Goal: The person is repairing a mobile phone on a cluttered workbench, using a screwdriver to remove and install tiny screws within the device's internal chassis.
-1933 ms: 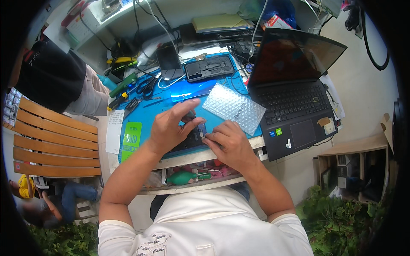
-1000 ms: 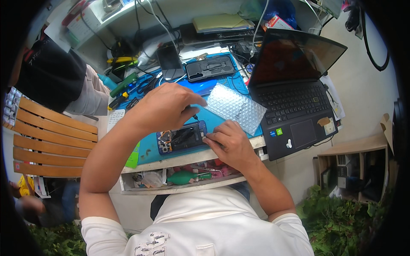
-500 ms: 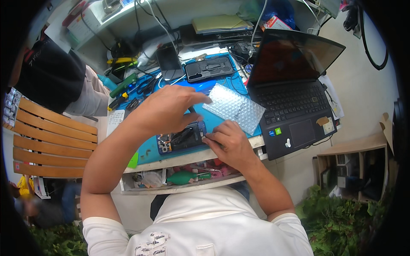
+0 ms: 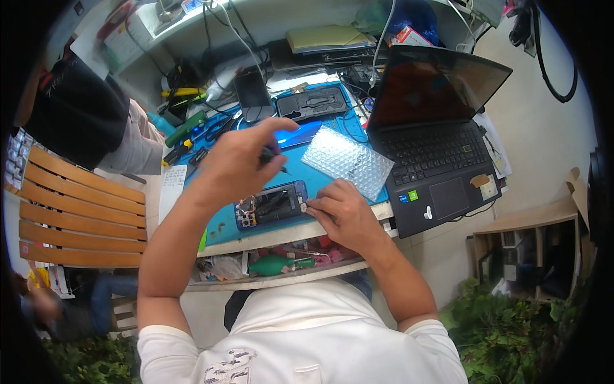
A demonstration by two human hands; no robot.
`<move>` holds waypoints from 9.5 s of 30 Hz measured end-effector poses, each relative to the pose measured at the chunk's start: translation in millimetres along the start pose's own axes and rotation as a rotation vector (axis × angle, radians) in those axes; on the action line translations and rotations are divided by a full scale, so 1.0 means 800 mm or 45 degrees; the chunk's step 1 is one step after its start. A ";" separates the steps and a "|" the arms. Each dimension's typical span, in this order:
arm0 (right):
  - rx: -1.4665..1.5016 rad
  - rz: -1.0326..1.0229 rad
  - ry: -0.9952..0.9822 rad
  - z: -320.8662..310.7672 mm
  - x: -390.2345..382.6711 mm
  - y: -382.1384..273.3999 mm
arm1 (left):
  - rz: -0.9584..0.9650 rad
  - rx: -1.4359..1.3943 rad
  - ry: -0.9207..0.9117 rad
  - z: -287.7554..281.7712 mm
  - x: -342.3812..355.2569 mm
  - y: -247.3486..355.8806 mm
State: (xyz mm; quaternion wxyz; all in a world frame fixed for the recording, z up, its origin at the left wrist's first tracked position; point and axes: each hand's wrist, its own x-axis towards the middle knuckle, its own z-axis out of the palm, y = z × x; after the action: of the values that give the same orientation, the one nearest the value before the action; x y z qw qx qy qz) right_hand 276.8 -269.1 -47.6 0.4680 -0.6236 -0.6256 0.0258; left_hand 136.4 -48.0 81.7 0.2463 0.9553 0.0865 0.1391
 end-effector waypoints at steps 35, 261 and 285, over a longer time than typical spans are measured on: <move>0.011 0.006 0.023 0.001 0.000 0.001 | -0.420 -0.992 0.344 0.093 -0.022 -0.050; -0.079 0.145 -0.067 -0.009 -0.007 -0.020 | -0.494 -1.331 0.301 0.100 -0.054 -0.035; -0.176 0.099 -0.026 0.003 -0.010 -0.023 | -0.573 -1.290 0.383 0.099 -0.046 -0.047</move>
State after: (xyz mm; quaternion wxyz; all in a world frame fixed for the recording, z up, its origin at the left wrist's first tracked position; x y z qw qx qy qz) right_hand 259.7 -278.6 -42.0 0.4162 -0.6781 -0.6058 0.0070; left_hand 122.2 -59.8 -11.8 0.6817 0.6459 0.2445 0.2417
